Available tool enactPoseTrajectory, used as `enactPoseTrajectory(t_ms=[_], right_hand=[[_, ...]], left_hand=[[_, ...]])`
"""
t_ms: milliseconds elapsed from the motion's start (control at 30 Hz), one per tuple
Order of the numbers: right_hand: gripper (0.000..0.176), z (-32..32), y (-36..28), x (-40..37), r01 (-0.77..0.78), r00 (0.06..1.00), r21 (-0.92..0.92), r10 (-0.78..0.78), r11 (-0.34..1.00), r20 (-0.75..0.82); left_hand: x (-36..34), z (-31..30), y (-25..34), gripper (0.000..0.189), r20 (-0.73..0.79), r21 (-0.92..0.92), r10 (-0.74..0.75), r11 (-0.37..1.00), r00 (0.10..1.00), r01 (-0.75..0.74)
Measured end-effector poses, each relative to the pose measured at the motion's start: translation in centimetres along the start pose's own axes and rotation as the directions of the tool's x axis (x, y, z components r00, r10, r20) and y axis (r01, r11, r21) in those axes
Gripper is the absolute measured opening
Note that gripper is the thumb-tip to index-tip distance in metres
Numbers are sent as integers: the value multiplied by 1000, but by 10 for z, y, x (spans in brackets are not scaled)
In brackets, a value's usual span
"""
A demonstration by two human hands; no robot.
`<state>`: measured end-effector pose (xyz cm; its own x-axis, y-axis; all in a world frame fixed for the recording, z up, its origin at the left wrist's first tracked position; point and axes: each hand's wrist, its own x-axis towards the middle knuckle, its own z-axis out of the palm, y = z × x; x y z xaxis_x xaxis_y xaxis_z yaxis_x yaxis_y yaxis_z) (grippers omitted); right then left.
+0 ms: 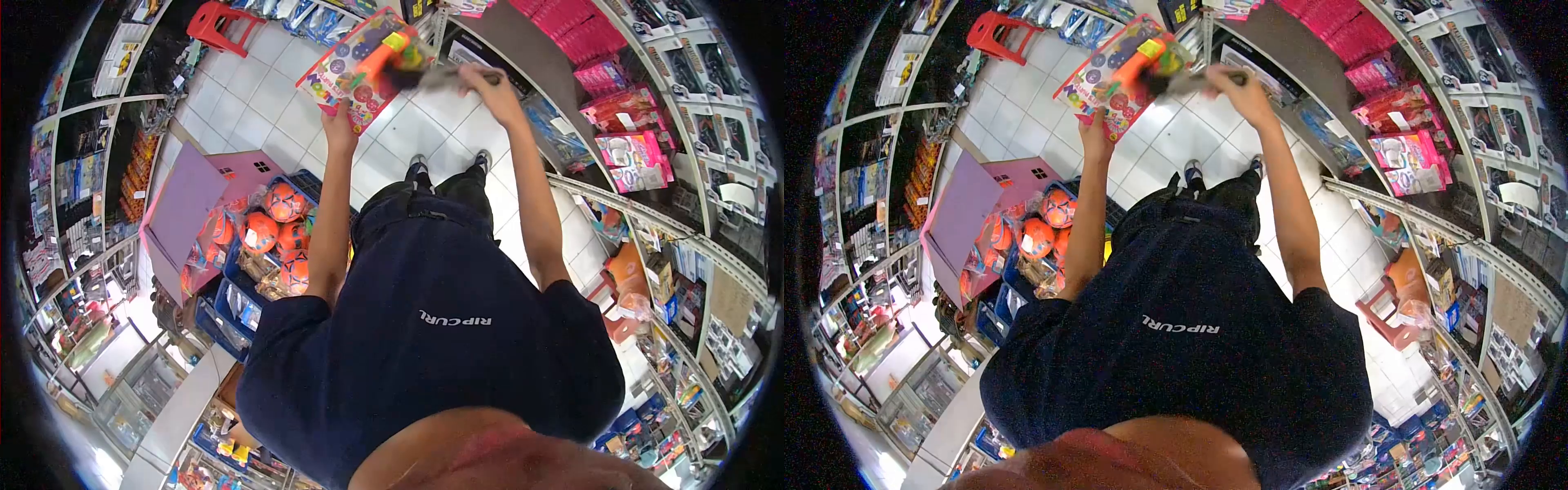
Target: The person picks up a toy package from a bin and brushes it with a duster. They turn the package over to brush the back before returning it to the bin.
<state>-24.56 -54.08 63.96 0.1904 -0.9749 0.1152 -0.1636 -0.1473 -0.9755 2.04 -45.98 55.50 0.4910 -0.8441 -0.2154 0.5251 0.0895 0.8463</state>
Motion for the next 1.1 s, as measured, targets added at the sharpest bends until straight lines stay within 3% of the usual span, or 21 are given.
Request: enactPoseTrajectory(t_ms=[67,100,200,233,267,300,367,400,433,467,500,533,600,633,733,767,800,867,933,1033,1100], right_hand=[[25,1,4,-8,-258,960,207,227,944,162],[27,5,16,-3,-55,998,1,55,998,11],[26,-3,28,0,-89,996,109,86,990,26],[25,-4,28,-2,-255,956,304,193,918,220],[25,-1,27,-7,-263,955,307,201,915,219],[26,1,24,-7,-141,989,70,137,987,64],[26,3,6,-10,46,991,-381,-92,923,-102],[26,1,7,-11,50,991,-380,-93,924,-96],[27,-2,9,-11,-90,980,-68,101,994,174],[28,-3,12,-17,-320,862,196,199,927,467],[27,2,17,-19,-253,916,79,213,964,341],[27,4,20,-14,-251,917,74,213,965,338],[26,10,15,-16,33,996,-332,-58,943,-68],[25,6,11,-20,-72,995,-77,78,994,70],[25,6,10,-26,-209,956,136,173,968,239],[24,10,11,-26,-102,995,12,102,995,15],[24,10,10,-28,-96,995,12,96,995,24],[23,4,10,-28,-93,980,-44,100,995,173],[26,-2,-16,-39,-274,798,162,130,948,588],[29,-32,-16,-54,-356,757,151,189,922,625],[29,-54,1,-69,-294,933,224,228,929,277]], left_hand=[[1,-13,-9,26,23,46,-6,999,1000,5],[-2,-8,-8,26,12,50,25,998,1000,-25],[-8,-9,-7,28,-2,-4,9,1000,1000,-9],[-6,-11,-5,28,-5,-3,15,1000,1000,-15],[-8,-15,-7,28,-8,26,0,1000,1000,0],[-7,-17,-9,28,-13,48,-10,999,1000,11],[-9,-21,-13,28,-13,41,-2,999,1000,3],[-8,-21,-14,28,-9,29,15,999,1000,-14],[-4,-21,-12,28,-11,28,21,999,1000,-20],[-4,-25,-12,27,-12,62,-15,998,1000,15],[-5,-27,-14,26,-10,94,-52,994,999,53],[-3,-25,-19,26,-6,89,-53,995,999,53],[-13,-22,-19,23,-19,59,-36,998,999,37],[-10,-17,-16,22,-23,39,-11,999,1000,12],[-13,-15,-16,23,-52,93,-64,993,997,68],[-15,-15,-16,24,-43,82,-71,994,997,74],[-16,-14,-16,24,-49,78,-63,995,997,67],[-17,-10,-17,26,-59,46,-25,999,998,27],[-10,-31,-25,27,57,86,-23,996,998,18],[-15,-27,-19,24,-30,-21,-144,989,989,143],[-27,-17,2,25,6,-119,-163,980,987,163]])
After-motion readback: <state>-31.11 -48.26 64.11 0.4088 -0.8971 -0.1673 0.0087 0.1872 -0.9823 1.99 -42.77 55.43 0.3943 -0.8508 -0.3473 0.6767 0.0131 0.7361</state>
